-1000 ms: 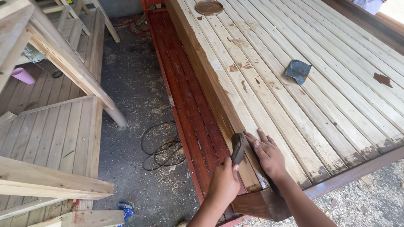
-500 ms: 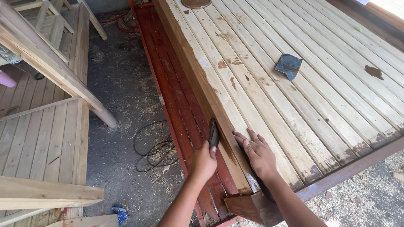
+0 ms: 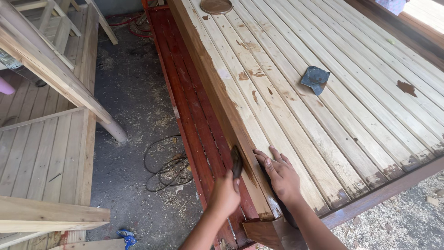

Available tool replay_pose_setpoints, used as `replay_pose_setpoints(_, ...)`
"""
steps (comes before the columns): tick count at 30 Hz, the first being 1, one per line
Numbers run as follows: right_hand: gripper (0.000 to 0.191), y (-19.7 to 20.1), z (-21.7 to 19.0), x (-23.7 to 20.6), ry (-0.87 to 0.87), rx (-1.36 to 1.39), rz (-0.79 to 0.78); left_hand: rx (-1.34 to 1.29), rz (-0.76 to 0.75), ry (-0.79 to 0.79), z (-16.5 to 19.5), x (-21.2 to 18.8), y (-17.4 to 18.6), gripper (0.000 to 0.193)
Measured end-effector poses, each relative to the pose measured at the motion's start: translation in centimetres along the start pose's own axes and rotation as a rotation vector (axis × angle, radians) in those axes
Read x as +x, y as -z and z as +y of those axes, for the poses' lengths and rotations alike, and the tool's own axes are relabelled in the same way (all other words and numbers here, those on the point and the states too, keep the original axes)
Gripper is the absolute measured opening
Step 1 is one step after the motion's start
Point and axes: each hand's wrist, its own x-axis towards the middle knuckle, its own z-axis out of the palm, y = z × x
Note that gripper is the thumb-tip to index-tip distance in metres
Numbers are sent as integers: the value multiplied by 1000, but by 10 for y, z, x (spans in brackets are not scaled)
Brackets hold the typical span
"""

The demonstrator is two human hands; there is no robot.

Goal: The person applies brown wood stain to the edges and frame of a slatted wooden furniture piece, wiping the stain along the wood with a dark cloth pad held in one hand while steadying the piece with the other. They work their way around the furniture, dipping the pad into a stain lid on the surface as they coat new sections.

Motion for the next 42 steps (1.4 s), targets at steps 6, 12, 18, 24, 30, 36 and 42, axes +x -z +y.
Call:
replay_pose_setpoints(6,57,-2,1,-2,3,-3,0,-223,68,-183,-5,-68,-42,18)
replay_pose_setpoints(12,59,-4,3,1,31,-7,-6,-167,306,-154,-5,16,-20,15)
replay_pose_setpoints(18,59,-3,2,1,-15,24,0,-305,61,144,-17,62,3,22)
replay_pose_setpoints(24,58,-3,-1,5,13,-16,-5,-184,-12,-86,-33,-16,-37,18)
replay_pose_setpoints(30,58,-4,2,5,4,-18,-1,-138,154,-169,-43,20,-39,22)
replay_pose_setpoints(36,59,-2,0,4,-4,3,-19,-87,232,-111,-39,95,-8,18)
replay_pose_setpoints(42,61,-4,-2,2,-12,-7,-26,-77,161,-153,-37,39,-16,18)
